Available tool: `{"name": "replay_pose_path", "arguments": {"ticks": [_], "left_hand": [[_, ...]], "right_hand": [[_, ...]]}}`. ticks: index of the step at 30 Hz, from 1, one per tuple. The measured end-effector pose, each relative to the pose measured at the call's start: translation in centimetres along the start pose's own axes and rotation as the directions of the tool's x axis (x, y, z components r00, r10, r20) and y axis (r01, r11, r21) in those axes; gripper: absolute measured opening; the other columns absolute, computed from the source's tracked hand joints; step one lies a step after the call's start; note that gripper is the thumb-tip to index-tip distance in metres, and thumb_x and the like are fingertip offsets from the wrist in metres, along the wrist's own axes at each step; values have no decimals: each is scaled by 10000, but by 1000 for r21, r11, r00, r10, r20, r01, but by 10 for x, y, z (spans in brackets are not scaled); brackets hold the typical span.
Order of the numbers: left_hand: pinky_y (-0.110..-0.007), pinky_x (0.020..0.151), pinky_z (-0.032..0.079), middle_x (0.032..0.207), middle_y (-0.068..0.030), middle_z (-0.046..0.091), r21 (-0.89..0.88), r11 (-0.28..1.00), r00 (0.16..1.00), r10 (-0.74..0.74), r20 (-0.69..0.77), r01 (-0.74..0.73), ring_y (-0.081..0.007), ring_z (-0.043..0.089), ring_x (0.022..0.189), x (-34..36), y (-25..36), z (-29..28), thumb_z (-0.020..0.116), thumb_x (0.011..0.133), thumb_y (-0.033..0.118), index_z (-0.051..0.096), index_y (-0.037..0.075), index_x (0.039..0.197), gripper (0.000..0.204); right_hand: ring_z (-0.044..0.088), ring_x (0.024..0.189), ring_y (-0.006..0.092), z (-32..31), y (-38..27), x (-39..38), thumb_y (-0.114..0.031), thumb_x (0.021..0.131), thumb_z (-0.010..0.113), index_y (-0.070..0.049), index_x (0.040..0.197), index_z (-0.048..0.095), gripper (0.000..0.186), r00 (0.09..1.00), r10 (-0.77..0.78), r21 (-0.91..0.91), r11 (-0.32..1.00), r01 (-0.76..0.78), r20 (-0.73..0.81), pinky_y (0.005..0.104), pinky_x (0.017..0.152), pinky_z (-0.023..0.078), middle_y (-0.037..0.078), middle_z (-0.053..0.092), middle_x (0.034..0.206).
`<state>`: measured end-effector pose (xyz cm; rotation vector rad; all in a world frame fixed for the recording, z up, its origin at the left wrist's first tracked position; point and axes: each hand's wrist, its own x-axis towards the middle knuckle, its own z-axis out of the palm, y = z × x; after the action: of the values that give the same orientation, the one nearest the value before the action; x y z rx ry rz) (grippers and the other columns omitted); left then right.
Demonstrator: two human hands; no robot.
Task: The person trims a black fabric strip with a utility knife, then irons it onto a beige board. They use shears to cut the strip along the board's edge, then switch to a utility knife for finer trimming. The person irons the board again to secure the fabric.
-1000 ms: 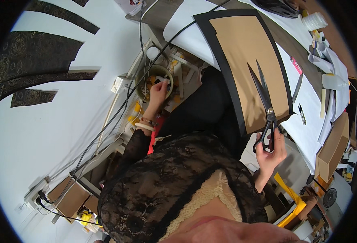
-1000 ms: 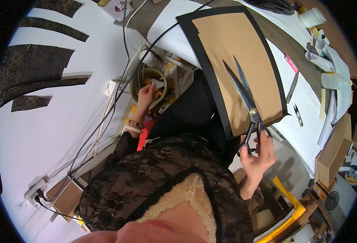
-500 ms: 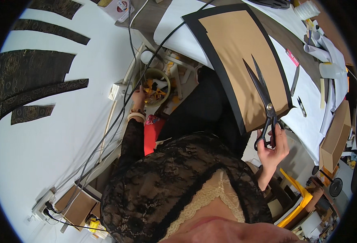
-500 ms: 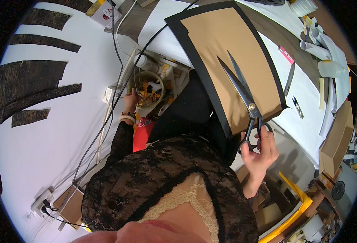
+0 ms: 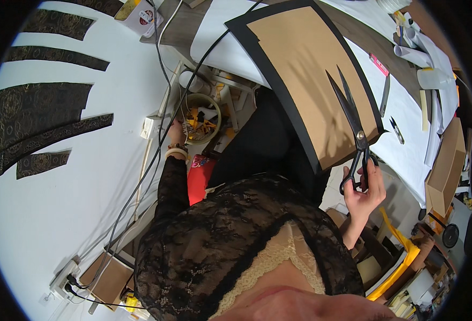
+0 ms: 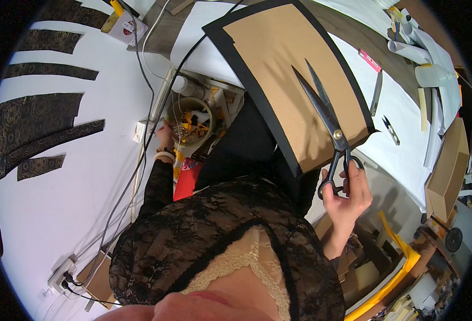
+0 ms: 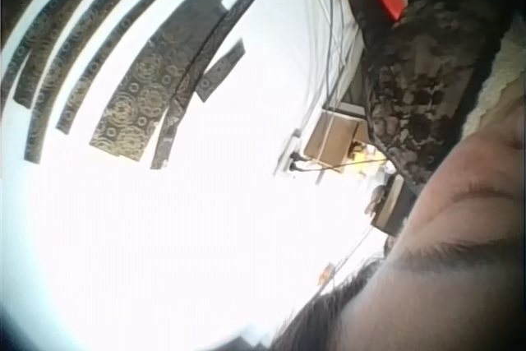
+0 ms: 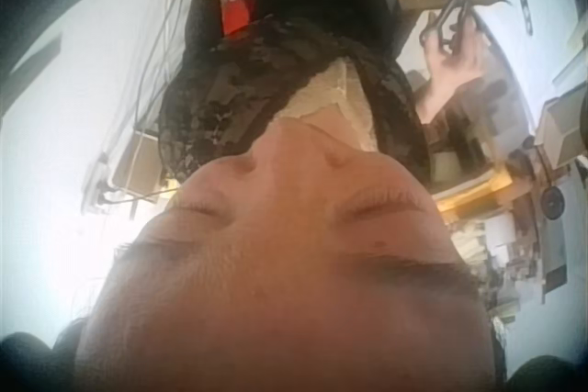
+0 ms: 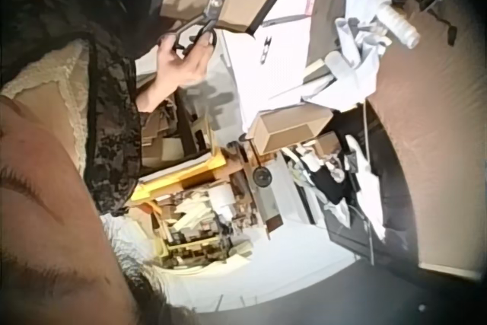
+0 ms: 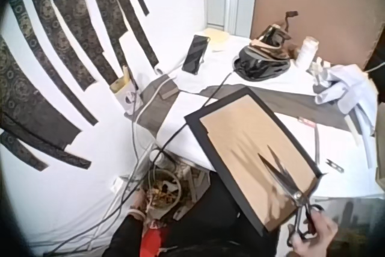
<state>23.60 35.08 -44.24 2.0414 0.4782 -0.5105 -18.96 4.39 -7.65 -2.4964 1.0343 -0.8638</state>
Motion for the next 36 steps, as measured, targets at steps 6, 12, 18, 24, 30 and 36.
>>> {"name": "replay_pose_path", "arguments": {"ticks": [6, 12, 18, 24, 30, 36], "left_hand": [[-328, 707, 470, 856, -81, 700, -98, 995, 998, 9, 66, -3, -187, 630, 818, -10, 3, -1, 657, 916, 305, 709, -7, 936, 317], [-320, 778, 467, 921, -78, 712, -186, 983, 1000, 15, 16, -12, -191, 614, 886, -11, 4, 2, 640, 918, 334, 702, -19, 1011, 370], [-323, 938, 437, 1031, -92, 679, -294, 949, 808, 261, 528, -115, -191, 614, 989, -112, 86, 39, 539, 964, 372, 656, -29, 1074, 431], [-295, 1003, 389, 1158, -87, 627, -494, 866, 148, 500, 853, -75, -164, 564, 1109, -291, 167, 90, 588, 951, 268, 589, -9, 1167, 352], [-406, 1003, 443, 1308, -105, 543, -197, 792, 79, 186, 979, 577, -242, 539, 1205, -349, 203, 124, 599, 926, 77, 434, 31, 1358, 465], [-361, 972, 457, 1233, -95, 564, -410, 871, 213, 361, 908, 271, -212, 550, 1144, -371, 200, 136, 646, 849, -58, 492, 16, 1291, 474]], "right_hand": [[409, 477, 90, 1, 0, -2, -63, 629, 790, 46, 1059, 653, 465, 1000, 17, 5, 1000, -17, -12, 220, 438, 348, 61, 585, 730], [407, 483, 87, 0, -1, -3, -57, 628, 792, 45, 1067, 653, 472, 1000, 23, 16, 1000, -22, -20, 219, 442, 347, 64, 589, 731], [412, 518, 77, -3, 13, -7, -58, 662, 802, 54, 1095, 642, 476, 984, 100, 116, 990, -83, -149, 215, 461, 327, 44, 578, 725], [486, 702, 56, -4, 40, -21, -2, 738, 783, 90, 1131, 611, 438, 885, 379, 480, 850, -217, -271, 180, 613, 390, 32, 576, 882], [474, 691, 57, -7, 46, -37, 32, 733, 781, 80, 1155, 609, 458, 850, 433, 572, 794, -204, -299, 182, 630, 404, 14, 556, 840], [509, 709, 43, -17, 53, -56, 4, 746, 784, 83, 1143, 617, 438, 779, 562, 590, 740, -323, -277, 175, 628, 419, 8, 570, 852]]}}
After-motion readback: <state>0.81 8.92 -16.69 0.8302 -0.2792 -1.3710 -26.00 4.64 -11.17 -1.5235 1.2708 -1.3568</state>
